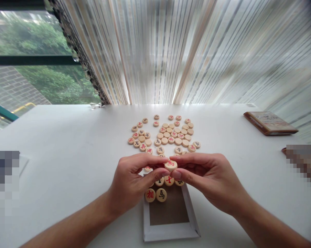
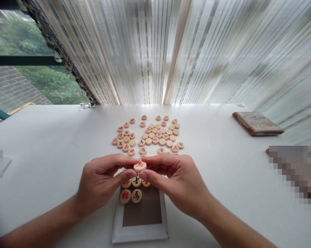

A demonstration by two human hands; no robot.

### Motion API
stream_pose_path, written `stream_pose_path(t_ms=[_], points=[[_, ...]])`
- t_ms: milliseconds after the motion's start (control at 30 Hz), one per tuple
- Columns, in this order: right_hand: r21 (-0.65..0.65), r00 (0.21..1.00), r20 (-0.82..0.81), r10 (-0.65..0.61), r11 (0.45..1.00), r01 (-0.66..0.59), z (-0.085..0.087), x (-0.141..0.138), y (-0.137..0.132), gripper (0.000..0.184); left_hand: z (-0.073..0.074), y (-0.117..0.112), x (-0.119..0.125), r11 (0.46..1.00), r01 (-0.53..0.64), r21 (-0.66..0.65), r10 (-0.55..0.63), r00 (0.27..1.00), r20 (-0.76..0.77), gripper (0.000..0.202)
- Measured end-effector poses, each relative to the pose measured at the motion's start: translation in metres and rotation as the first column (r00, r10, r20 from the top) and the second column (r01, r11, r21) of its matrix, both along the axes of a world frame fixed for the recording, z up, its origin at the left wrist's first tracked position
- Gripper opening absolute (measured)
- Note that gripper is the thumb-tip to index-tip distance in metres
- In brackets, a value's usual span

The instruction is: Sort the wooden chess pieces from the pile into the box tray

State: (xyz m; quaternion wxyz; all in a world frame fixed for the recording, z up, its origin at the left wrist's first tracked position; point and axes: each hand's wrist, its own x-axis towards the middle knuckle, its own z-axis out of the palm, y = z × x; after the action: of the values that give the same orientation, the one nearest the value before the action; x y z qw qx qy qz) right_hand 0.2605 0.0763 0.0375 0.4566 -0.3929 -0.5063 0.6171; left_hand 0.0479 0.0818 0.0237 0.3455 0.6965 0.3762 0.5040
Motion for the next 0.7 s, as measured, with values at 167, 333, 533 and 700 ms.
stream_pose_path(t_ms=[167, 333, 533, 700], points=[[0.043, 0.999, 0.042, 0.0, 0.999, -0.002, 0.0002, -0.0003, 0.0002, 0.037, 0.0008, 0.0026, 0.0007, 0.999, 0.009, 0.042, -0.01, 1.0, 0.021, 0.01], [0.063, 0.999, 0.052, 0.014, 0.998, -0.017, -0.0001, -0.0006, 0.0003, 0.03, 0.0008, 0.0027, 0.0007, 1.0, 0.024, 0.016, -0.024, 0.999, 0.024, 0.008], [0.002, 0.999, 0.003, 0.054, 0.999, -0.054, 0.002, -0.0001, 0.0006, 0.028, -0.0027, -0.0025, 0.0013, 0.992, 0.099, -0.078, -0.088, 0.987, 0.135, 0.024], [-0.042, 0.993, 0.039, 0.116, 0.993, -0.114, 0.0039, 0.0005, 0.0009, 0.023, -0.0021, -0.0048, 0.0024, 0.978, 0.176, -0.116, -0.152, 0.97, 0.191, 0.035]])
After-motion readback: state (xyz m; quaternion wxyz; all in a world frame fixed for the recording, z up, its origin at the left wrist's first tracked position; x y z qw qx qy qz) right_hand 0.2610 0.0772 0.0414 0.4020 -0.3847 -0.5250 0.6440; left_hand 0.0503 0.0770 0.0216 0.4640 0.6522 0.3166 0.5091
